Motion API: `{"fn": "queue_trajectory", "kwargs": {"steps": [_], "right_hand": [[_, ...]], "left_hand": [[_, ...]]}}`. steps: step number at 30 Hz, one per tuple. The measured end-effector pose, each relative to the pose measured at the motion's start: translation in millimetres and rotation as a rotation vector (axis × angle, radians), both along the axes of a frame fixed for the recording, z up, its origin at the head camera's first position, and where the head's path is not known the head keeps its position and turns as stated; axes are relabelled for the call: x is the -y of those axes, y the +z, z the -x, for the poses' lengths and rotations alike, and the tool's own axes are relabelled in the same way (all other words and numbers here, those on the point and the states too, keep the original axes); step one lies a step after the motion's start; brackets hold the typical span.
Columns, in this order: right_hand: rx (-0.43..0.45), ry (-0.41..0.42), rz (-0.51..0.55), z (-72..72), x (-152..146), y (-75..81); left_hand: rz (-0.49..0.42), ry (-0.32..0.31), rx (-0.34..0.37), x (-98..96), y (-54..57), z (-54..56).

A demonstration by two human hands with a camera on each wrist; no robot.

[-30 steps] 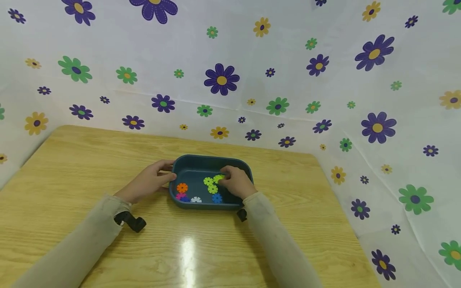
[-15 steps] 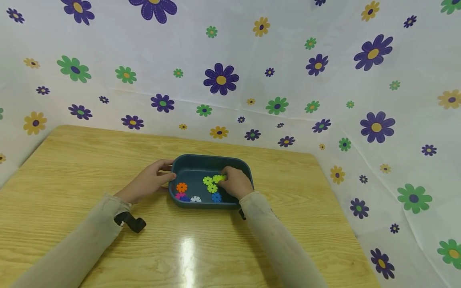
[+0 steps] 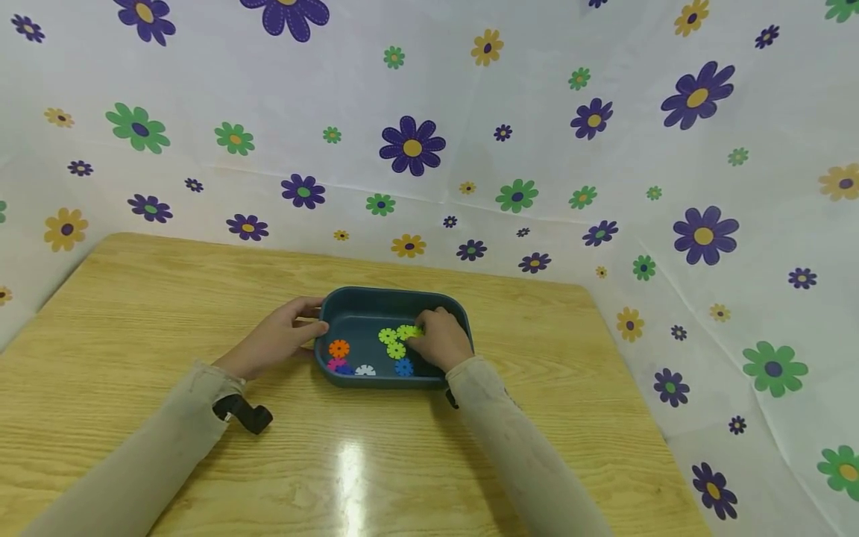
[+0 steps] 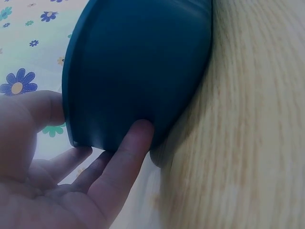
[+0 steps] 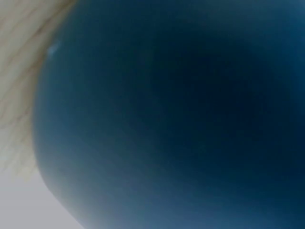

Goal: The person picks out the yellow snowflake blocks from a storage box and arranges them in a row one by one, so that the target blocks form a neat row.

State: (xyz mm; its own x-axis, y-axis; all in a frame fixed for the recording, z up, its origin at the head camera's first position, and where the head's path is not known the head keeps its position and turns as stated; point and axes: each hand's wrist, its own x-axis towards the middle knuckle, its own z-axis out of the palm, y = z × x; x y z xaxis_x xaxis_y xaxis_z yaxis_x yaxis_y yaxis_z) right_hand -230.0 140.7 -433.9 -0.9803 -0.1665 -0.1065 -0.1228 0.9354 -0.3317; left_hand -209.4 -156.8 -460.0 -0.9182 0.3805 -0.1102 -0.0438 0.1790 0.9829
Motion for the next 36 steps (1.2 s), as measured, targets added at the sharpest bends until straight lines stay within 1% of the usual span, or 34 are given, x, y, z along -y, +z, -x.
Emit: {"fn": "queue_trajectory", "kwargs": {"steps": [3, 9, 17, 21, 24, 28, 32, 36], "right_hand": [[0.011, 0.012, 0.041, 0.0, -0.8, 1.6], [0.062, 0.001, 0.206, 1.6, -3.5, 4.4], [0.109, -0.006, 0.339, 3.9, -5.4, 3.2], [0.129, -0.005, 0.434, 2.1, -7.6, 3.8], [0.121, -0.002, 0.503, 0.3, -10.9, 4.7], [0.076, -0.001, 0.547, -2.5, -17.6, 9.7], [0.031, -0.031, 0.588, -4.4, -26.7, 21.8], [-0.001, -0.070, 0.668, -4.7, -41.6, 35.4]], "left_hand": [[0.002, 0.000, -0.002, 0.1, 1.2, 1.4], [0.004, -0.001, 0.003, -0.4, 2.4, 4.3], [0.021, 0.002, 0.010, -1.5, 3.4, 2.1], [0.016, 0.000, 0.015, -0.8, 1.6, 1.2], [0.004, -0.003, 0.018, -0.7, 1.1, 0.5], [-0.004, -0.002, 0.019, -0.8, 1.3, -0.6], [-0.003, 0.002, 0.019, -0.2, 1.7, -1.2], [-0.012, 0.006, 0.022, 1.0, 2.4, -1.9]]}}
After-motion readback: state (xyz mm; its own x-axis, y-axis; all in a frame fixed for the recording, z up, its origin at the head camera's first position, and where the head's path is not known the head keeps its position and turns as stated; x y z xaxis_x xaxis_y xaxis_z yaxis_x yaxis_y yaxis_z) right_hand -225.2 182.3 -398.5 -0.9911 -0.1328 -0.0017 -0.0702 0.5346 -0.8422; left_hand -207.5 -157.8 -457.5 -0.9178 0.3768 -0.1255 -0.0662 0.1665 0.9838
